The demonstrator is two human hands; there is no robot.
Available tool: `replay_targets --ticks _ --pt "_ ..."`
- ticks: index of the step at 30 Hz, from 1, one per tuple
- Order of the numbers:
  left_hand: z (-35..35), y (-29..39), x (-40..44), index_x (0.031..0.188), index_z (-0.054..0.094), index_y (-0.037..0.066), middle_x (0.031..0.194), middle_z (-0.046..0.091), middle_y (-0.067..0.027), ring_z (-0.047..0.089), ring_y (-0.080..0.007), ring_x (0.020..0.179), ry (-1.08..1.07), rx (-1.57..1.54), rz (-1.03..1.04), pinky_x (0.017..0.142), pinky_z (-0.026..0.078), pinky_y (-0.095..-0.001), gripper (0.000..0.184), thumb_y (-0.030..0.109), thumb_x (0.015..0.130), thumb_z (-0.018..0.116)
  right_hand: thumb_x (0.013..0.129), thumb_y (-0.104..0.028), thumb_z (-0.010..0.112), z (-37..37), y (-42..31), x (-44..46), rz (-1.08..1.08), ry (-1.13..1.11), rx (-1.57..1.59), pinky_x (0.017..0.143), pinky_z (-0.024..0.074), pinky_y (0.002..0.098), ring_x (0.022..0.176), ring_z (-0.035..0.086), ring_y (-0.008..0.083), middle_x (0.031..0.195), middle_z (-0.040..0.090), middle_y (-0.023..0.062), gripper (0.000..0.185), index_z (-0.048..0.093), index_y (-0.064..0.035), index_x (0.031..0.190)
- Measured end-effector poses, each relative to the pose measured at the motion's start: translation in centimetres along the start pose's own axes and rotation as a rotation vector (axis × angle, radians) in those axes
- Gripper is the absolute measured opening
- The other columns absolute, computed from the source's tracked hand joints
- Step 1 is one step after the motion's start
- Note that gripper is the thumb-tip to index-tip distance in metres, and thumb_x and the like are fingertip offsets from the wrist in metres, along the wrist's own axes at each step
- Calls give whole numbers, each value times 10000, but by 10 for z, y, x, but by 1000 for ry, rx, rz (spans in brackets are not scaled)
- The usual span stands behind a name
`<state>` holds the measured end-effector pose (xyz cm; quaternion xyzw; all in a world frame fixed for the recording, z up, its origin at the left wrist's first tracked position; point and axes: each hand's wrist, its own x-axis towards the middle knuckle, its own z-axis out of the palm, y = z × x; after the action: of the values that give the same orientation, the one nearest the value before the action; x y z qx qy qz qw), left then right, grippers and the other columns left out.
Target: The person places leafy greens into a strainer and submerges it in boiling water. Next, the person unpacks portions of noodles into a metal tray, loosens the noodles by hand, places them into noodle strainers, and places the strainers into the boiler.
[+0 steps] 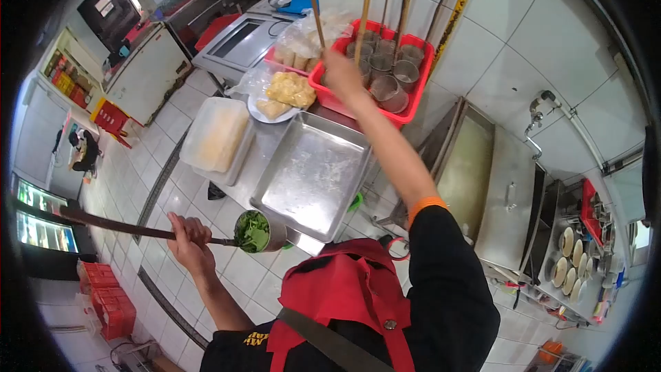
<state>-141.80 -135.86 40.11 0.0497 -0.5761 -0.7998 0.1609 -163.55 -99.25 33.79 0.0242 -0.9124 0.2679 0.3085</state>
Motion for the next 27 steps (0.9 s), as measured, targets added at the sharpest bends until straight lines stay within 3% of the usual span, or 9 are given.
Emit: replay_targets --ticks 5,6,7,8,9,11,14,16,27 --pt "78 -12 -17 624 317 139 535 227 65 212 -54 455 -252 -33 -72 410 189 -234 396 317 964 418 893 -226 480 -218 6 4 -59 157 316 611 458 408 719 603 347 766 618 176 205 537 -37 947" --pt "105 -16 -21 621 323 149 542 220 68 215 -55 460 -279 -23 -108 418 194 -236 393 316 958 434 876 -209 509 -260 10 3 -116 184 230 579 448 396 678 612 308 731 610 163 200 536 -26 954" --pt "134 -20 -27 617 328 159 548 214 72 218 -57 464 -301 -8 -146 426 199 -237 389 316 952 449 923 -177 476 -299 40 7 -266 127 162 606 464 285 629 553 109 743 614 11 170 541 -24 888" --pt "162 -25 -33 618 334 158 552 220 72 224 -56 471 -376 -6 -167 437 204 -238 385 310 949 456 938 -151 450 -360 16 -22 35 118 -176 653 510 288 689 617 155 835 640 53 150 515 -17 956" --pt "192 -32 -38 618 339 157 556 227 73 230 -55 477 -456 -16 -179 448 209 -239 381 304 947 463 960 -242 411 -380 -49 -39 -236 90 493 642 570 333 769 646 193 872 624 100 180 446 -66 954" --pt "248 -53 -51 615 326 166 558 238 78 233 -49 484 -704 -67 -206 461 202 -234 385 308 940 477 975 -187 365 -425 -35 -67 -389 150 380 631 594 355 732 672 278 972 638 184 187 387 -87 1132" --pt "327 -97 -74 613 313 168 566 253 80 237 -44 494 -940 -27 -249 468 196 -238 397 327 941 472 972 -183 366 -461 -32 -109 -218 188 252 572 603 348 710 669 310 913 637 203 354 285 -22 1277" --pt "374 -121 -101 609 310 161 566 244 82 237 -46 498 -1057 -7 -234 466 197 -247 410 342 942 467 954 -159 417 -474 -16 -141 27 21 433 686 545 304 765 657 216 931 645 124 171 464 -21 1043" --pt "555 -304 -172 621 414 76 573 391 12 397 -119 538 -1322 398 -164 563 380 -283 488 450 934 421 936 -164 475 -491 132 -232 401 169 387 681 533 261 821 642 144 1023 655 88 178 470 -24 1047"
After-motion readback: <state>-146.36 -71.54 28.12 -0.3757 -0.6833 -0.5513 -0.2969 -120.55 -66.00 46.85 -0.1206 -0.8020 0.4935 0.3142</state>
